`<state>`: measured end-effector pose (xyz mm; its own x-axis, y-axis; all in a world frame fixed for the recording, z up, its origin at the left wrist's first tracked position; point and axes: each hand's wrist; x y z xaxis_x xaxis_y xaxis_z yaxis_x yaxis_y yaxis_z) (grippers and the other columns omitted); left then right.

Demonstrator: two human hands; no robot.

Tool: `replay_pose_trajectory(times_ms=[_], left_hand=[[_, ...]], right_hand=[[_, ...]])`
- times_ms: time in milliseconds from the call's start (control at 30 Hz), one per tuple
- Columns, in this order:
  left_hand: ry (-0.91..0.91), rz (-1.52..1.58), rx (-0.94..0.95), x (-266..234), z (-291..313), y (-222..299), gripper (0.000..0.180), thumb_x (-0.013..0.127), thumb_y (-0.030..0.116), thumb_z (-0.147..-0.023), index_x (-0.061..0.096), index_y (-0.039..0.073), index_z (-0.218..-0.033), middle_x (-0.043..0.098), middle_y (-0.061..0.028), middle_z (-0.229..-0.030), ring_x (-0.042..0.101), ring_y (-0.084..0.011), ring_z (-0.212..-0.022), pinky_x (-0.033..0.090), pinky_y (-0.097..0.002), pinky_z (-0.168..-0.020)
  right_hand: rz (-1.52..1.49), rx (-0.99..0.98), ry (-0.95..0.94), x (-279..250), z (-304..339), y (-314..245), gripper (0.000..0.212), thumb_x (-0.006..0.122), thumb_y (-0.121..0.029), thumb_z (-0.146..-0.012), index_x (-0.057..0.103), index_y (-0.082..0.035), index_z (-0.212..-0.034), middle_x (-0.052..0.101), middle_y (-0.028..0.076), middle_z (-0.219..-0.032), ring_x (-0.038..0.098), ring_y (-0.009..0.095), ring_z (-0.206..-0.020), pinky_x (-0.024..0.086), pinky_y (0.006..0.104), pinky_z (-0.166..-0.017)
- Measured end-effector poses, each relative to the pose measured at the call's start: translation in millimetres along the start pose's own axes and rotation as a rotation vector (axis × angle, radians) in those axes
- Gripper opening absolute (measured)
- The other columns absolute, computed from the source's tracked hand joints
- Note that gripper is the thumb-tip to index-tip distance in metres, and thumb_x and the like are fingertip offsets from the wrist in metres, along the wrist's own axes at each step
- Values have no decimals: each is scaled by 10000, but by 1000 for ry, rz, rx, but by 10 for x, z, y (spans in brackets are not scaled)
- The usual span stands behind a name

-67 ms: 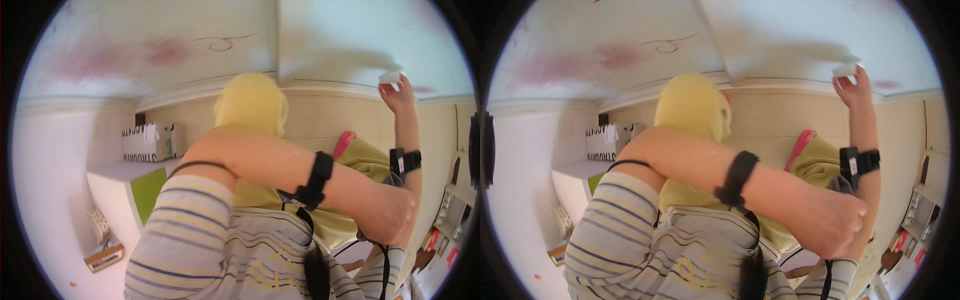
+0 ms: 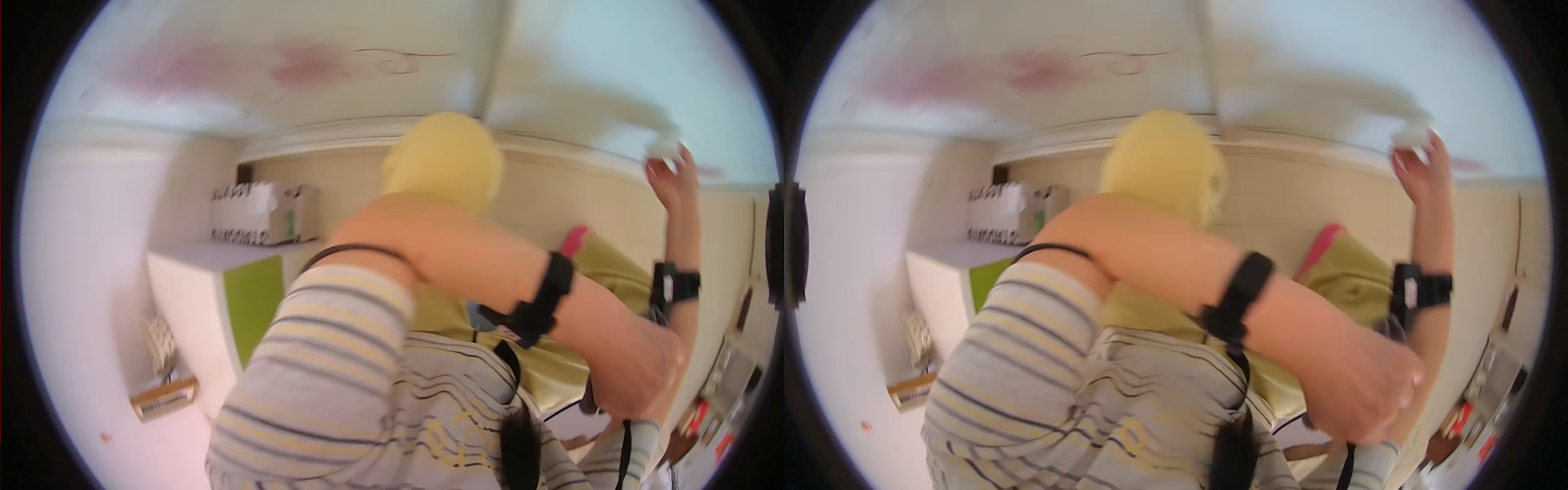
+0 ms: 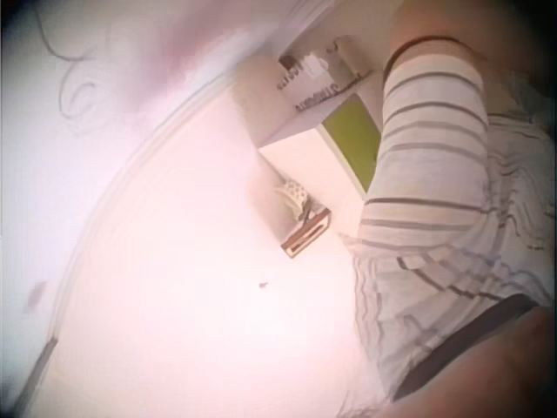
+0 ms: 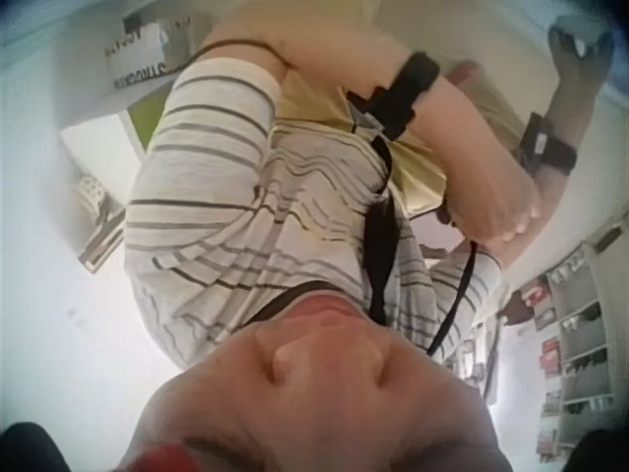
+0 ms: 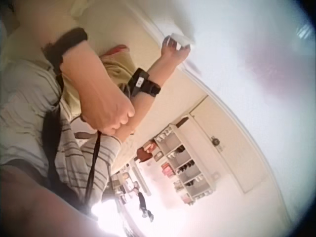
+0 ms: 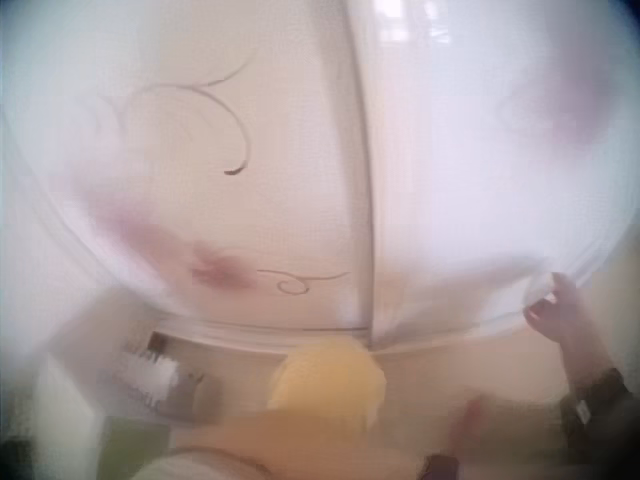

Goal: Cleaning a patterned closet door with a cloth and sponge while kneeling.

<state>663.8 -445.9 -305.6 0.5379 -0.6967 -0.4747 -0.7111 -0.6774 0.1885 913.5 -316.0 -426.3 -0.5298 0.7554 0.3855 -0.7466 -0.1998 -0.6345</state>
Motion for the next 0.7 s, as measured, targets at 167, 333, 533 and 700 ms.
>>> replay_pose_trajectory(times_ms=[167,333,533,700], left_hand=[[19,-48,153,160,-2,-51,317,600,354,-864,643,225,-577,627,54,-555,598,-188,-486,408,-384,-414],[163,-291,173,530,-131,-556,359,537,430,-935,677,211,-687,668,54,-625,630,-200,-523,446,-388,-435],[197,-370,167,133,-334,-969,315,542,407,-932,688,213,-733,678,39,-676,638,-210,-576,458,-388,-483],[185,-354,83,-258,-272,-948,274,547,385,-930,699,214,-779,688,23,-727,645,-221,-628,470,-388,-530]], right_hand=[[104,-29,-51,-379,-212,-410,380,612,-343,-963,556,-98,-1248,600,90,-1213,588,216,-1090,494,401,-975],[188,-73,-64,-438,-120,-483,452,615,-335,-955,510,-85,-1317,601,112,-1226,594,227,-1077,524,397,-915],[131,-118,-174,-69,-247,-994,482,656,-263,-935,477,-4,-1301,586,189,-1176,595,298,-1059,544,406,-891],[151,-251,-80,483,266,-1146,450,642,-287,-946,505,-35,-1292,604,148,-1172,599,263,-1044,530,385,-887]])
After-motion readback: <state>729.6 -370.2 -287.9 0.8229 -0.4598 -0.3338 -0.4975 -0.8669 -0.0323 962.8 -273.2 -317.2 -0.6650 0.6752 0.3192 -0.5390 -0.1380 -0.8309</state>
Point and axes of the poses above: each hand's wrist, its own z-axis away from the middle knuckle, its own x-axis out of the palm, y = z × x
